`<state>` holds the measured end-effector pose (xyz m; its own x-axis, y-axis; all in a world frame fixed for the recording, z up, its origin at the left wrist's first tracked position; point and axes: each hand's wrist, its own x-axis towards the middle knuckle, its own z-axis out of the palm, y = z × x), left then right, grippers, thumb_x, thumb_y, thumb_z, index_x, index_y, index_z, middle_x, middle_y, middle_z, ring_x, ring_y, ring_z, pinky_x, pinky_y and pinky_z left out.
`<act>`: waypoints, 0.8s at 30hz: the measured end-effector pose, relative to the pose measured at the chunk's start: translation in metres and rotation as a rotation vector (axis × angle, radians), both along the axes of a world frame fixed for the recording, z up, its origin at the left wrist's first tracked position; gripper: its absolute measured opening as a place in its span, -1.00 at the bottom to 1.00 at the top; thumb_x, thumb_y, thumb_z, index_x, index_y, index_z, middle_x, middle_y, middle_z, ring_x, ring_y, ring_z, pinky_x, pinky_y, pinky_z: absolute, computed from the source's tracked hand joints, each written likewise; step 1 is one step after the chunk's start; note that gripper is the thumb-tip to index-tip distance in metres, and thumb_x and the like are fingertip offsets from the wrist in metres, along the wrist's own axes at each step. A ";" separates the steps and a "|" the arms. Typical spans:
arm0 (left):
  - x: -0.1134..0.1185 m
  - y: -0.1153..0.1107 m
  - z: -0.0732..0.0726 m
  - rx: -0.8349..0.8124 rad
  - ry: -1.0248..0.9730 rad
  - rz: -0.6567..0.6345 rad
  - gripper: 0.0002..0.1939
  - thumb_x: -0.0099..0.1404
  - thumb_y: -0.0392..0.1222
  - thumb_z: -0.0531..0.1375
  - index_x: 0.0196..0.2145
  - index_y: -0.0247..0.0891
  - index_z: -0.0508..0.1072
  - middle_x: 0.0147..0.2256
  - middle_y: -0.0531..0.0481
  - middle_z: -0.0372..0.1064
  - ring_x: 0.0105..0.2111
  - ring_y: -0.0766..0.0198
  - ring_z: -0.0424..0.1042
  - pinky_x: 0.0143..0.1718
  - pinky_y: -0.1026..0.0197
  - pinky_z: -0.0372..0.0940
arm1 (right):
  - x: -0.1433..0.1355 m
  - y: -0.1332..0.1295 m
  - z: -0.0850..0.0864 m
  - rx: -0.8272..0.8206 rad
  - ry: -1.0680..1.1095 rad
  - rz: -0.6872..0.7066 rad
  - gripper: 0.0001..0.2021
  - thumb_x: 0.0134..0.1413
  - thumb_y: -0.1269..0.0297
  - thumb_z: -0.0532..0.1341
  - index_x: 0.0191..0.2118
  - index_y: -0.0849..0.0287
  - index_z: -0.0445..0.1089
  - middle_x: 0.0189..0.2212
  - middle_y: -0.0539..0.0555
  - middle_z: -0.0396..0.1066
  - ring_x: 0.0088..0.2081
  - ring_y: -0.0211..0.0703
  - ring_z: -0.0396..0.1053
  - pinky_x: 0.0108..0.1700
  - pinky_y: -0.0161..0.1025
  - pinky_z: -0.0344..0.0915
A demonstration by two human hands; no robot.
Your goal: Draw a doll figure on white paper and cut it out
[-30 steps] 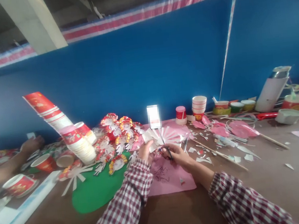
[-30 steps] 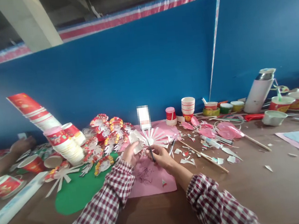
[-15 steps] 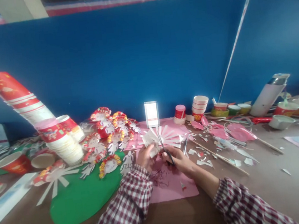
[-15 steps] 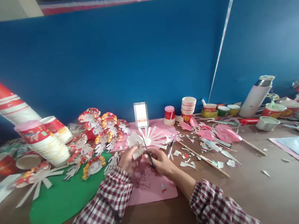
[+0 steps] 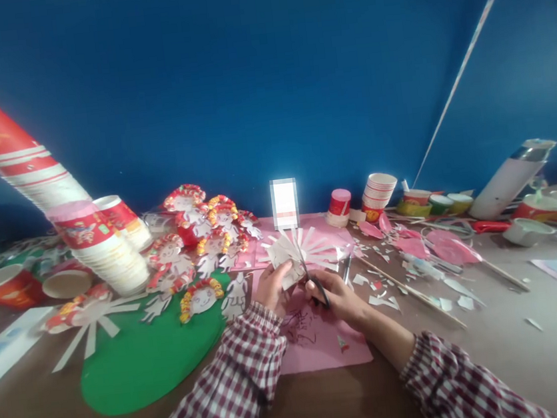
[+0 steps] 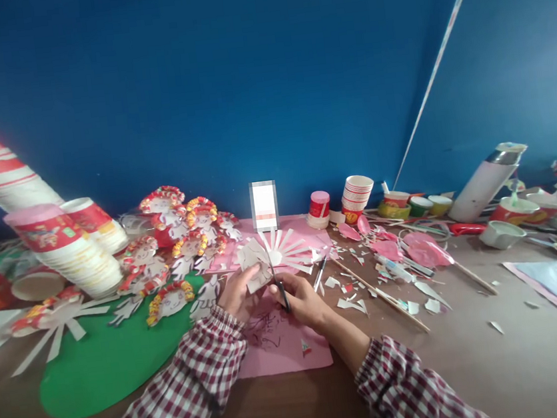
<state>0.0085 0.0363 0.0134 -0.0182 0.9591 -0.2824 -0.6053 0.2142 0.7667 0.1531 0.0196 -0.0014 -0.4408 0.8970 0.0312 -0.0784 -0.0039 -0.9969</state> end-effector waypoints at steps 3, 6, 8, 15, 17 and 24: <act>0.001 0.000 -0.002 0.013 -0.007 0.007 -0.94 0.12 -0.35 0.22 -0.39 -0.31 0.47 -0.45 -0.03 0.50 -0.44 0.26 0.47 -0.40 0.29 0.35 | 0.000 0.001 -0.002 0.001 0.005 0.002 -0.69 0.05 -0.01 0.23 -0.33 0.17 0.33 -0.58 -0.06 0.24 -0.59 -0.34 0.19 -0.54 -0.37 0.14; 0.002 0.001 -0.003 0.017 -0.011 0.001 -0.95 0.12 -0.34 0.21 -0.39 -0.30 0.47 -0.45 -0.04 0.50 -0.44 0.25 0.47 -0.40 0.28 0.36 | 0.000 0.001 -0.004 -0.005 -0.002 -0.002 -0.69 0.04 -0.03 0.23 -0.34 0.16 0.33 -0.59 -0.06 0.24 -0.60 -0.34 0.17 -0.55 -0.37 0.13; 0.002 0.000 -0.003 0.020 -0.013 -0.002 -0.94 0.11 -0.32 0.22 -0.39 -0.30 0.46 -0.45 -0.04 0.50 -0.44 0.24 0.47 -0.40 0.28 0.36 | 0.000 0.001 -0.004 -0.003 0.001 -0.001 -0.69 0.04 -0.03 0.22 -0.34 0.15 0.33 -0.59 -0.06 0.24 -0.61 -0.34 0.16 -0.56 -0.37 0.12; 0.002 0.000 -0.004 0.028 -0.003 -0.007 -0.90 0.09 -0.30 0.24 -0.36 -0.30 0.48 -0.43 -0.05 0.50 -0.45 0.24 0.47 -0.43 0.27 0.35 | 0.000 0.001 -0.002 -0.018 -0.019 -0.009 -0.65 0.00 -0.07 0.24 -0.33 0.15 0.34 -0.58 -0.06 0.24 -0.61 -0.33 0.16 -0.55 -0.36 0.12; 0.002 0.001 -0.005 0.029 -0.002 -0.007 -0.88 0.09 -0.30 0.24 -0.35 -0.30 0.48 -0.44 -0.06 0.50 -0.45 0.24 0.47 -0.43 0.27 0.35 | 0.000 0.000 -0.001 -0.026 -0.010 -0.009 -0.65 -0.01 -0.07 0.24 -0.34 0.15 0.34 -0.59 -0.06 0.24 -0.60 -0.33 0.16 -0.55 -0.35 0.13; 0.002 0.001 -0.007 0.021 0.001 -0.002 -0.86 0.08 -0.31 0.25 -0.34 -0.30 0.49 -0.44 -0.04 0.50 -0.46 0.26 0.47 -0.43 0.29 0.35 | 0.000 0.000 0.000 -0.003 -0.026 -0.014 -0.67 0.02 -0.05 0.23 -0.35 0.15 0.34 -0.58 -0.05 0.25 -0.60 -0.33 0.17 -0.55 -0.35 0.12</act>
